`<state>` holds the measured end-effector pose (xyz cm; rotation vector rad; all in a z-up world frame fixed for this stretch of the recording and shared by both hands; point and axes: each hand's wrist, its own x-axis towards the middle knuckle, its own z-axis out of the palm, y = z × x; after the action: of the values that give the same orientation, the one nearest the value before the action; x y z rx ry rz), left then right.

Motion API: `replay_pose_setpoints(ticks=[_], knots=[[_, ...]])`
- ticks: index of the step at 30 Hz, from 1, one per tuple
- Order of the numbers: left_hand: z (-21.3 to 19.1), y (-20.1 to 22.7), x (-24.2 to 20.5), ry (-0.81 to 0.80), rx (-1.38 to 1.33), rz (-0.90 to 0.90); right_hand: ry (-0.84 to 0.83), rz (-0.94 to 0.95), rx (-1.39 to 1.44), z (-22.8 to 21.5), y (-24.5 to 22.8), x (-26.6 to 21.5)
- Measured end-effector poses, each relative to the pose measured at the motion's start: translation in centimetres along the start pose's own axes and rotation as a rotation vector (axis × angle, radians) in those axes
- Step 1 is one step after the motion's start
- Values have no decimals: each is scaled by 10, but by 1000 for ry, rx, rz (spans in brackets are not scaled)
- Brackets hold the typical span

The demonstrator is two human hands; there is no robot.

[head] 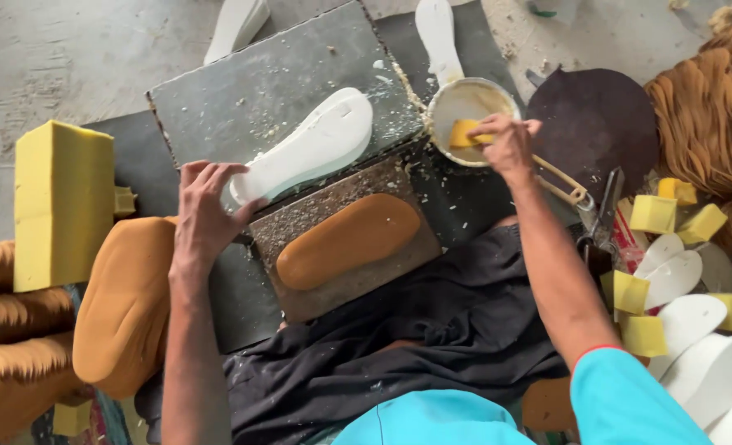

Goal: The person sits on the floor and assembles sandal soles. They dab glue from a bowl onto a white insole using a sponge, then align and press the white insole onto a brown sole blank, setting finished pairs aside and repeating with the next components.

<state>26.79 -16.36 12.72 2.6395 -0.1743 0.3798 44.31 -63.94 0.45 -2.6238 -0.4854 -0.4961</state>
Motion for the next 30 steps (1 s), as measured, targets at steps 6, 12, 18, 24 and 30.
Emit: replay_pose_setpoints(ticks=[6, 12, 18, 24, 30], knots=[[-3, -6, -11, -22, -15, 74, 23, 206, 403, -16, -6, -13], [-3, 5, -18, 44, 194, 89, 74, 17, 550, -55, -150, 9], [11, 3, -23, 58, 101, 112, -7, 126, 741, 5, -291, -4], [21, 5, -35, 131, 108, 31, 442, -337, 141, 86, -146, 15], [1, 15, -15, -40, 92, 38, 216, -284, 306, 22, -282, 13]])
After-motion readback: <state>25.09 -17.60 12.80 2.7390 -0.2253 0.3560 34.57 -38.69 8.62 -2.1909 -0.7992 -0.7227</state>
